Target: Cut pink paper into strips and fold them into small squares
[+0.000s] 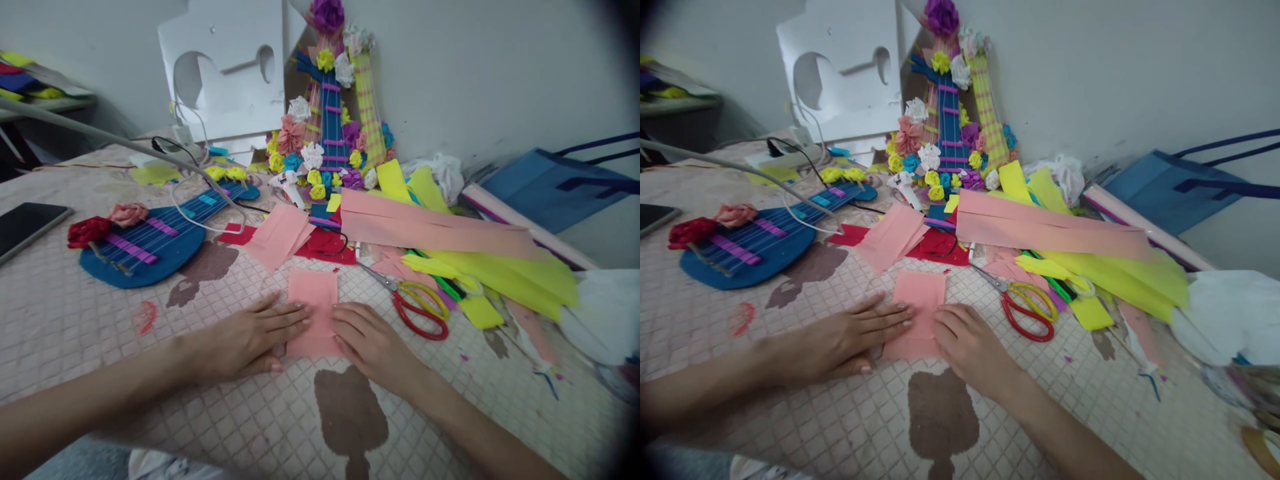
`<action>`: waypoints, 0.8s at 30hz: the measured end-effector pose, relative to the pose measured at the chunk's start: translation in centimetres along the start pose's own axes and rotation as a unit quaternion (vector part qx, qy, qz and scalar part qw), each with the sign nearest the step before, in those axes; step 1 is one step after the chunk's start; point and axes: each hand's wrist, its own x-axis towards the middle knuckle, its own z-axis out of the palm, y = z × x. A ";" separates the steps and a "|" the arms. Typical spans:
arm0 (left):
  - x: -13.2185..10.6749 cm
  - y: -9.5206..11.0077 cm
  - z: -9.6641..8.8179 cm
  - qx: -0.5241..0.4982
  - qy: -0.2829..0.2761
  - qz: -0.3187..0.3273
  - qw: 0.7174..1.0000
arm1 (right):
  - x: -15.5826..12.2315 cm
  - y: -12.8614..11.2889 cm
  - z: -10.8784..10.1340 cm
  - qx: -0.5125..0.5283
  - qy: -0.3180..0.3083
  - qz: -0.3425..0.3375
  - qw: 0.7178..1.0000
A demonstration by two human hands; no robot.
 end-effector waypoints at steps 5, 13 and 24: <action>0.3 -0.5 -0.5 -0.029 0.067 -0.028 0.997 | 0.5 0.3 -0.1 0.120 0.067 0.075 0.988; 4.9 -2.7 -3.3 -0.188 0.256 -0.099 0.943 | 4.3 2.7 -2.4 0.326 0.141 0.245 0.902; 8.7 -6.7 -6.7 -0.543 0.357 -0.251 0.718 | 0.5 0.0 -2.5 0.188 0.018 0.112 0.976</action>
